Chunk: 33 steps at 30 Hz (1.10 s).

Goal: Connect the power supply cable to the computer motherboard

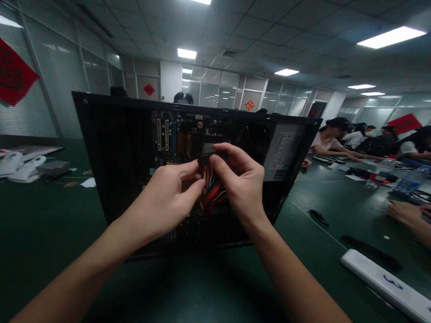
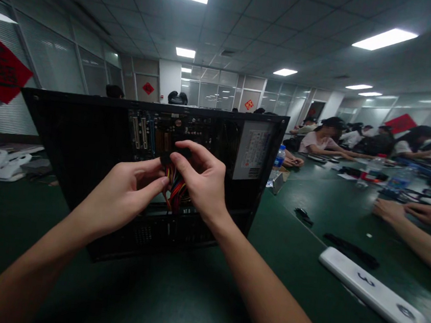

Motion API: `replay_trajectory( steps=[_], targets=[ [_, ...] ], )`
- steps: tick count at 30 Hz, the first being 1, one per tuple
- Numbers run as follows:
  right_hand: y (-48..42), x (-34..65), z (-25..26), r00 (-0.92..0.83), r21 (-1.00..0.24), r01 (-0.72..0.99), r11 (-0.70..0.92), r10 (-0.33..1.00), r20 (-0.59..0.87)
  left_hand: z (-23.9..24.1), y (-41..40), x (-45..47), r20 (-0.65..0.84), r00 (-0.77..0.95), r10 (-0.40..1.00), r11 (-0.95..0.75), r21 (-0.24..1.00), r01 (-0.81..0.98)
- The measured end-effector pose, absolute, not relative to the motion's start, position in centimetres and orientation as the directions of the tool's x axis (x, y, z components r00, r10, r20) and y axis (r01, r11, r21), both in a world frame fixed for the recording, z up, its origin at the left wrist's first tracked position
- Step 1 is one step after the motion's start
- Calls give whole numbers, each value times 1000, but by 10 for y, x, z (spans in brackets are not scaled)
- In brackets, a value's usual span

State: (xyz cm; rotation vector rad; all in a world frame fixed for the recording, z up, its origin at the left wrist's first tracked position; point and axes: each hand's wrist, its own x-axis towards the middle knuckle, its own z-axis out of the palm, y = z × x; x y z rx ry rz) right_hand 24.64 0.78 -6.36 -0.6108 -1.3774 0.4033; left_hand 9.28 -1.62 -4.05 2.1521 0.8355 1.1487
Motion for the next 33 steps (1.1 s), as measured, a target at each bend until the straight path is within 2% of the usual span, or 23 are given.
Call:
replay_trajectory(
  steps=[9, 13, 17, 20, 23, 27, 33],
  targets=[
    [-1, 248, -59, 120, -594, 160, 788, 582, 804, -47, -15, 97, 548, 410, 729, -679, 660, 323],
    [-5, 250, -55, 40, -583, 278, 763, 597, 801, -51, -10, 96, 562, 413, 716, -697, 605, 385],
    [-9, 250, -52, -42, -517, 392, 761, 576, 816, -52, -11, 97, 575, 419, 702, -712, 557, 427],
    [-8, 251, -51, -95, -499, 398, 770, 576, 812, -53, -13, 100, 576, 421, 700, -713, 534, 455],
    [-4, 255, -51, -109, -560, 332, 759, 621, 776, -53, -15, 102, 586, 416, 695, -717, 524, 459],
    [3, 262, -52, -98, -687, 194, 700, 711, 697, -52, -12, 101, 577, 424, 698, -716, 586, 380],
    [7, 263, -52, -22, -773, 116, 624, 780, 626, -54, 1, 101, 382, 498, 778, -522, 835, 175]
  ],
)
